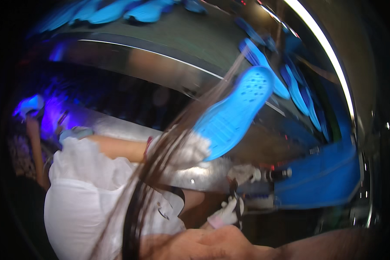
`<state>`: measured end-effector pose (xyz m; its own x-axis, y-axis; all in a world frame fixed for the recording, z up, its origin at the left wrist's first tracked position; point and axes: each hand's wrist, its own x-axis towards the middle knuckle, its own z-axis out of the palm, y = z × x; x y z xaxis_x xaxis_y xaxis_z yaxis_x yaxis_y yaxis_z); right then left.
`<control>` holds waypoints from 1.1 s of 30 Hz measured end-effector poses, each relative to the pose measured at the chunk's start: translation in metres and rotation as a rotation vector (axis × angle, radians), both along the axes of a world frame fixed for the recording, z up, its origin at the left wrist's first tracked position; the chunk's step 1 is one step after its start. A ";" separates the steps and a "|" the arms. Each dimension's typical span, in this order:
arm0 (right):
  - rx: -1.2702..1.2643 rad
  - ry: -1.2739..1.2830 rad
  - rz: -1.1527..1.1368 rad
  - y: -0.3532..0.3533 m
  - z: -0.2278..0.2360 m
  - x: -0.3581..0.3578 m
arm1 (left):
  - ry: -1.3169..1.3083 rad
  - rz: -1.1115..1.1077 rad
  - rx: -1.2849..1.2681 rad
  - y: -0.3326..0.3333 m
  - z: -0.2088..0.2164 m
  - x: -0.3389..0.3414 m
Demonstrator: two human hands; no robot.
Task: The person applies a black liquid to the outer edges of blue shoe soles using a handheld brush tool before placing the soles onto an overhead conveyor belt.
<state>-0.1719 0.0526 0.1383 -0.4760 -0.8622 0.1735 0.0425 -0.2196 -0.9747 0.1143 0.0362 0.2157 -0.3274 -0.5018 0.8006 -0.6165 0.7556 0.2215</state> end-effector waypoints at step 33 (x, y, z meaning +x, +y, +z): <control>-0.201 0.873 0.088 -0.015 -0.011 0.019 | 1.836 -0.965 1.734 -0.003 -0.117 -0.122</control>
<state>-0.1533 0.0373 0.1269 -0.0382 -0.8039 0.5936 -0.6704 -0.4199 -0.6118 -0.0077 0.0331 0.0988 -0.5716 -0.7963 -0.1980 0.7836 -0.6013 0.1563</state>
